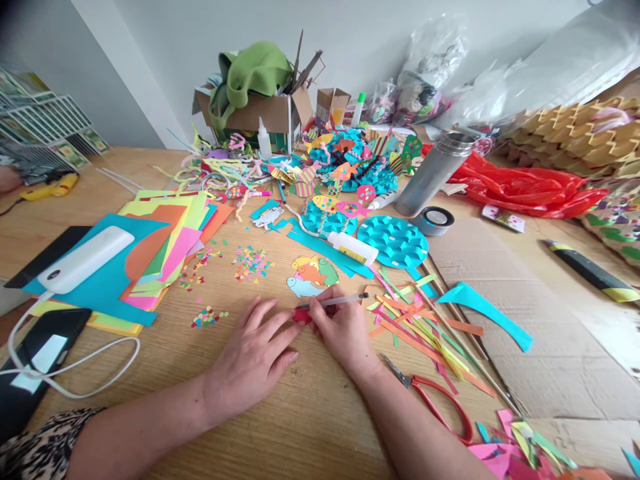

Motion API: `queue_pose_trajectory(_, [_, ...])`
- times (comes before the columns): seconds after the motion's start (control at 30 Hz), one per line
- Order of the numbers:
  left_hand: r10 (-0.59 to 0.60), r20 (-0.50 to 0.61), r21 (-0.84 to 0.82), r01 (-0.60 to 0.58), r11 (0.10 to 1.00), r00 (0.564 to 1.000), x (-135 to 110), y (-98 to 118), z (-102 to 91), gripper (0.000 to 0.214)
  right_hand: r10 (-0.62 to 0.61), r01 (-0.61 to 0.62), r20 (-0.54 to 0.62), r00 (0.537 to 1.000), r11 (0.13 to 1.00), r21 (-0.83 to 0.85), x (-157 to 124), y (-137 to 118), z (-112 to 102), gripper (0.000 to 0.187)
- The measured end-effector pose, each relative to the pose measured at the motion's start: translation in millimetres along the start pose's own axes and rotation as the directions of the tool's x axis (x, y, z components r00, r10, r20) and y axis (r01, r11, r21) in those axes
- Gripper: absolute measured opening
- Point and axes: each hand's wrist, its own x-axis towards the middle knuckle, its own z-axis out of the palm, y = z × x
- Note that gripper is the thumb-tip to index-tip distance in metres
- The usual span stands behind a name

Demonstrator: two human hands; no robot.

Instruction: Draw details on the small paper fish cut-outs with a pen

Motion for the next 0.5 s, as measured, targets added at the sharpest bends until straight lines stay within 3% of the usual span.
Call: queue_pose_trajectory(0.5, [0.008,-0.013,-0.007,-0.008,1.000,1.000,0.8,0.3,-1.9,0.037,-0.008,0.008,-0.005,1.000,1.000,0.000,-0.5,-0.4,0.0,0.033])
